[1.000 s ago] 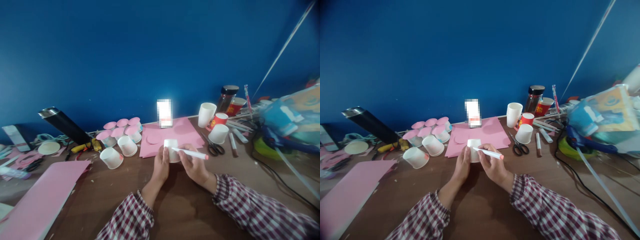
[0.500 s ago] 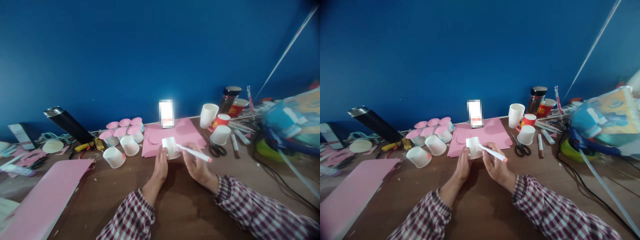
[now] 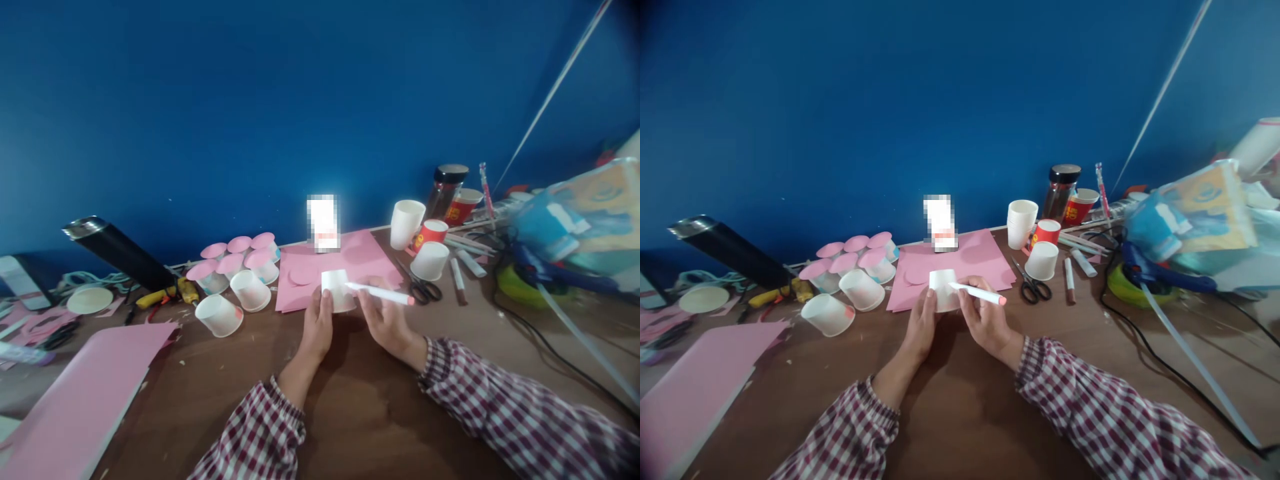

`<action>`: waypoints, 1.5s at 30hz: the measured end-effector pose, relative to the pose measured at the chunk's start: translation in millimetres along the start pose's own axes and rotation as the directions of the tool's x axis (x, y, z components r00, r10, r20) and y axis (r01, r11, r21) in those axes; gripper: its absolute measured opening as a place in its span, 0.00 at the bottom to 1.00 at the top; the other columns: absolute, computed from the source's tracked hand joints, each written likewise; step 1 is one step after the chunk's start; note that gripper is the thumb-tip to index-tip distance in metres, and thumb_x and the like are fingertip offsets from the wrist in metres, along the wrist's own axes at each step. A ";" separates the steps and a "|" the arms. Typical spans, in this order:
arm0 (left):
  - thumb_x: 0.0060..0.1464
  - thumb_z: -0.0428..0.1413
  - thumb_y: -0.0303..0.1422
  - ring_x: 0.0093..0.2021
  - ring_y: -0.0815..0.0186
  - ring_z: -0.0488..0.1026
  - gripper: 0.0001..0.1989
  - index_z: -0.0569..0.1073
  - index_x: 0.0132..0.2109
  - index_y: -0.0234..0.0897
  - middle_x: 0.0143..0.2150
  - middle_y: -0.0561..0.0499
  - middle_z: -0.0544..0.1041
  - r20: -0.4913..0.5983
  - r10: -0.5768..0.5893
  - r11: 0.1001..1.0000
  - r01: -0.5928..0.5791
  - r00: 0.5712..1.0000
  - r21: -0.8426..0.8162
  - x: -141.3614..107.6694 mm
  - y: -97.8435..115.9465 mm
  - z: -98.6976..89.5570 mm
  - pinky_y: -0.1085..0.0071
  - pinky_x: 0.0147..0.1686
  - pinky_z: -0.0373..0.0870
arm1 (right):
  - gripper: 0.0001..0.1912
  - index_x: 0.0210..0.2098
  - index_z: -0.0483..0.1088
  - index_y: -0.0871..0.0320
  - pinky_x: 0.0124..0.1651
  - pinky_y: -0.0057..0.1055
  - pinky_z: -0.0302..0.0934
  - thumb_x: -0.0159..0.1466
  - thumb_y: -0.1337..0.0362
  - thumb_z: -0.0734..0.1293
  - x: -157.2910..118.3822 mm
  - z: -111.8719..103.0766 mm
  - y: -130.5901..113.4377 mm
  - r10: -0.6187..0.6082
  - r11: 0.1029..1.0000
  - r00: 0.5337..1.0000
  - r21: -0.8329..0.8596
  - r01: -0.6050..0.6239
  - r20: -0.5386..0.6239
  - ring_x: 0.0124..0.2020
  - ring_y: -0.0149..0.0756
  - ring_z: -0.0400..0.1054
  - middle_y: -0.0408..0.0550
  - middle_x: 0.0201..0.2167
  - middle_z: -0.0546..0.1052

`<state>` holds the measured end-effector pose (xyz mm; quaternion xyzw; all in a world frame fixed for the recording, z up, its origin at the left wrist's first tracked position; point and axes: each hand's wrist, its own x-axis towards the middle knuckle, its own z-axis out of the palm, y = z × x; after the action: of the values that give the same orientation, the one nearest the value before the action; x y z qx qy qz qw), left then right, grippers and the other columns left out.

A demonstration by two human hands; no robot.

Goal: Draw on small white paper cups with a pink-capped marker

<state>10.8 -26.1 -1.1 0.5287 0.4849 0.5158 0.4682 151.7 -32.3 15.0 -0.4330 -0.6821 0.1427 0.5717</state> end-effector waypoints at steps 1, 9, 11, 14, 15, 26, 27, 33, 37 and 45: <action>0.60 0.44 0.48 0.50 0.59 0.70 0.24 0.69 0.51 0.34 0.50 0.43 0.74 -0.003 -0.019 1.000 0.019 1.000 -0.002 -0.1 -0.3 -0.1 0.64 0.51 0.64 | 0.07 0.41 0.66 0.57 0.37 0.39 0.69 0.68 0.64 0.57 0.4 -0.3 0.2 0.007 1.000 1.000 -0.001 -0.007 0.002 0.34 0.41 0.70 0.53 0.35 0.74; 0.61 0.43 0.47 0.49 0.61 0.70 0.23 0.70 0.50 0.34 0.48 0.44 0.75 0.011 0.038 0.998 -0.039 0.999 0.056 -0.4 2.6 0.6 0.65 0.50 0.64 | 0.07 0.41 0.65 0.56 0.34 0.39 0.68 0.68 0.65 0.56 -0.7 -0.7 2.6 0.029 0.999 1.000 0.028 -0.029 -0.001 0.32 0.41 0.69 0.53 0.34 0.73; 0.61 0.43 0.46 0.47 0.61 0.71 0.22 0.70 0.50 0.34 0.47 0.45 0.75 0.015 0.062 0.995 -0.063 0.998 0.080 -0.8 3.6 1.3 0.66 0.49 0.65 | 0.07 0.40 0.66 0.56 0.35 0.39 0.68 0.68 0.65 0.57 -1.0 -0.5 1.5 0.015 1.000 1.000 0.001 -0.015 0.005 0.33 0.41 0.69 0.53 0.34 0.73; 0.61 0.44 0.44 0.45 0.62 0.71 0.20 0.70 0.49 0.35 0.46 0.46 0.75 0.026 0.089 0.989 -0.092 0.996 0.118 -1.1 2.6 1.7 0.66 0.48 0.65 | 0.07 0.39 0.66 0.57 0.36 0.38 0.67 0.68 0.66 0.57 -1.2 0.1 -0.4 -0.005 0.999 1.000 -0.036 0.006 0.030 0.34 0.40 0.68 0.52 0.34 0.72; 0.61 0.44 0.44 0.45 0.62 0.71 0.20 0.70 0.49 0.35 0.46 0.46 0.75 0.028 0.094 0.988 -0.097 0.995 0.122 -1.2 2.0 1.7 0.66 0.48 0.65 | 0.07 0.39 0.66 0.57 0.36 0.38 0.67 0.68 0.66 0.57 -1.2 0.3 -0.8 -0.006 0.999 0.999 -0.040 0.008 0.035 0.34 0.40 0.68 0.52 0.33 0.72; 0.61 0.44 0.43 0.46 0.62 0.71 0.19 0.70 0.49 0.34 0.45 0.46 0.75 0.035 0.101 0.989 -0.104 0.994 0.104 -1.3 2.3 2.7 0.66 0.48 0.65 | 0.07 0.39 0.66 0.57 0.39 0.37 0.67 0.68 0.67 0.57 1.2 -0.6 -1.1 -0.023 0.995 1.000 -0.092 0.024 0.012 0.35 0.39 0.68 0.52 0.34 0.72; 0.61 0.44 0.43 0.46 0.62 0.71 0.19 0.70 0.49 0.34 0.45 0.46 0.75 0.032 0.100 0.989 -0.103 0.994 0.106 -1.4 2.5 2.8 0.67 0.48 0.65 | 0.07 0.39 0.66 0.57 0.39 0.37 0.67 0.68 0.67 0.57 1.4 -0.8 -1.7 -0.021 0.995 1.000 -0.094 0.022 0.009 0.35 0.39 0.68 0.52 0.34 0.72; 0.61 0.44 0.43 0.44 0.62 0.71 0.20 0.70 0.49 0.34 0.44 0.46 0.75 0.026 0.087 0.990 -0.089 0.996 0.111 -1.2 1.3 3.0 0.67 0.47 0.65 | 0.08 0.39 0.67 0.58 0.39 0.36 0.67 0.68 0.66 0.57 1.1 -1.1 -2.3 -0.019 0.994 1.000 -0.105 0.020 0.019 0.35 0.39 0.69 0.52 0.34 0.73; 0.61 0.44 0.44 0.45 0.62 0.71 0.20 0.70 0.50 0.34 0.45 0.46 0.75 0.015 0.087 0.990 -0.089 0.996 0.111 -1.2 0.2 2.6 0.67 0.46 0.65 | 0.09 0.39 0.68 0.57 0.39 0.37 0.67 0.68 0.64 0.57 0.5 -0.8 -1.4 -0.006 0.997 1.000 -0.080 0.009 0.029 0.35 0.40 0.69 0.52 0.34 0.74; 0.60 0.45 0.45 0.44 0.62 0.71 0.21 0.70 0.49 0.34 0.44 0.46 0.75 0.017 0.076 0.992 -0.077 0.997 0.100 -1.3 0.7 3.3 0.67 0.46 0.66 | 0.08 0.40 0.67 0.56 0.39 0.39 0.68 0.68 0.64 0.57 -1.2 0.8 3.3 -0.008 0.998 1.000 -0.064 0.010 0.021 0.36 0.41 0.69 0.53 0.35 0.73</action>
<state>14.1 -27.4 -0.7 0.5733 0.4865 0.5047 0.4240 152.3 -31.0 11.7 -0.4465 -0.6941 0.1226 0.5512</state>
